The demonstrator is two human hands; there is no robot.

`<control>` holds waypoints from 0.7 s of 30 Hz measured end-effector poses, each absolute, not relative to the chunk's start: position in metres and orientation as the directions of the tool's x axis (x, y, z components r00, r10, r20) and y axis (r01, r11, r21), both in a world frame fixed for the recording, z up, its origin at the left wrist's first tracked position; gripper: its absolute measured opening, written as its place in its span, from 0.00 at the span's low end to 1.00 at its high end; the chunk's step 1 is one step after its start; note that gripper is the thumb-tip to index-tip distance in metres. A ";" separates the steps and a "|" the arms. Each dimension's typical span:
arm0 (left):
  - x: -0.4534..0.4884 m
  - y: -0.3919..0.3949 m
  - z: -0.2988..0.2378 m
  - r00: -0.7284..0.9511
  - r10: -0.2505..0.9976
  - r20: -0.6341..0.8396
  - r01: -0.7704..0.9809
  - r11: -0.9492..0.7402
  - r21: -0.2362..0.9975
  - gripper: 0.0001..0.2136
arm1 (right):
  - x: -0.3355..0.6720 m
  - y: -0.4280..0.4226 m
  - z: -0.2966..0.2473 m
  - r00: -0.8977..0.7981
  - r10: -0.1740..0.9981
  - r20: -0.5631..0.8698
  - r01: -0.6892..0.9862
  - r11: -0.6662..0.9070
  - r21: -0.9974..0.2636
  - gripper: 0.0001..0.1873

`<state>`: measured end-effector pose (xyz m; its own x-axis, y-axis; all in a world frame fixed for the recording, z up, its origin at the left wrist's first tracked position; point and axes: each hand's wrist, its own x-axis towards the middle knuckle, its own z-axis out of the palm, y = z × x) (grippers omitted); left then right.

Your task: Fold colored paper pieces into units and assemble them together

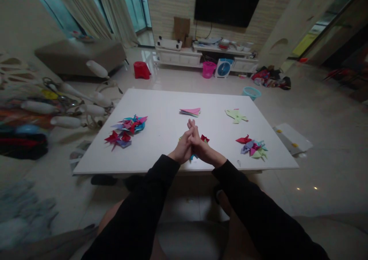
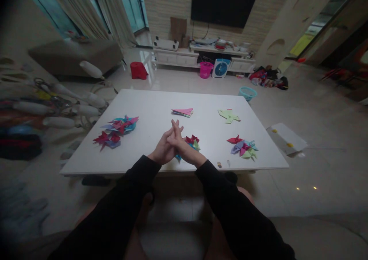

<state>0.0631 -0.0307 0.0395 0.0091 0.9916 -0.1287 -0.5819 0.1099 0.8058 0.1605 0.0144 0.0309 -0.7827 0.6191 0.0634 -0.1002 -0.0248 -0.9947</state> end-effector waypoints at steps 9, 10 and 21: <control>0.068 -0.036 0.030 0.143 0.983 -0.116 -0.493 0.173 0.853 0.40 | 0.180 0.002 0.036 -0.830 0.557 -0.020 -0.079 -0.154 -0.985 0.53; 0.070 -0.035 0.025 0.151 0.985 -0.084 -0.455 0.144 0.879 0.39 | 0.183 0.002 0.034 -0.837 0.547 -0.021 -0.057 -0.125 -0.991 0.54; 0.057 -0.037 0.023 0.164 0.985 -0.047 0.146 0.023 0.989 0.27 | 0.189 0.001 0.024 -0.836 0.546 -0.058 0.108 0.061 -0.992 0.65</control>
